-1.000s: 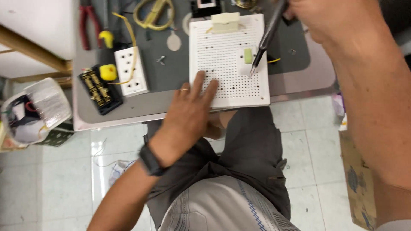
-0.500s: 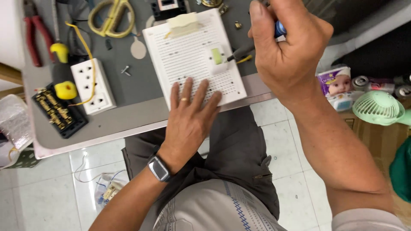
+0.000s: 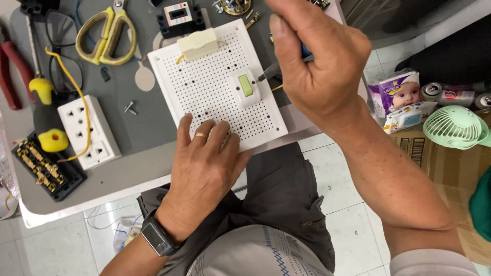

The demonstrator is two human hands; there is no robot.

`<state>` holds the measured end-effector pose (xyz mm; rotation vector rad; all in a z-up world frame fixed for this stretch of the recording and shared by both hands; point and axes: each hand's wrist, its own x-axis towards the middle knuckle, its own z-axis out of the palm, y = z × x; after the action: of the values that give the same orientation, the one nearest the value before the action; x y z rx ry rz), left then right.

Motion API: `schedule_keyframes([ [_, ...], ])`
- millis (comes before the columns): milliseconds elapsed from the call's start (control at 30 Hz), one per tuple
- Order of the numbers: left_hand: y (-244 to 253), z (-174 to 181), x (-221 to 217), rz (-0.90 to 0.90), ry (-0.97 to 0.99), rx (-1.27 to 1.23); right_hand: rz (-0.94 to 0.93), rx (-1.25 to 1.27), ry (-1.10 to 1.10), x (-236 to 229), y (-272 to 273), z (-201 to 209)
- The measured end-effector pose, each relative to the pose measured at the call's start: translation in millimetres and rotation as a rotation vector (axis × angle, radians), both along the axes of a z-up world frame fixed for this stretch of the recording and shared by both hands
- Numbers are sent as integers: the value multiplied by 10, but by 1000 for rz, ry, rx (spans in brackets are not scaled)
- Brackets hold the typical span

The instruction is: The person uses a screwdriver to tighten screws on a black electrical component mounted on a white perforated board. They then remove the component and place it on the table. Next, they use the screwdriver to tighten screws on a white switch attached to the board and finally strip the insulation off a yellow wire.

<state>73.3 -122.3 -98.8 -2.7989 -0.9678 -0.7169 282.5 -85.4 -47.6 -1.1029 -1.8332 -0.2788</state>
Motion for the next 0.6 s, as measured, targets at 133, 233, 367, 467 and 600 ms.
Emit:
schedule_keyframes([
  [133, 93, -5, 126, -32, 76, 5, 7, 11, 27, 30, 52, -35],
  [233, 141, -10, 177, -33, -5, -109, 40, -10, 36, 43, 39, -4],
  [367, 280, 65, 248, 98, -120, -217, 29, 11, 17, 49, 79, -35],
  [467, 522, 91, 282, 114, -165, -430, 90, 8, 14, 19, 113, -37],
  [600, 732, -42, 282, 101, -61, -488, 91, -10, -168, 14, 114, 86],
])
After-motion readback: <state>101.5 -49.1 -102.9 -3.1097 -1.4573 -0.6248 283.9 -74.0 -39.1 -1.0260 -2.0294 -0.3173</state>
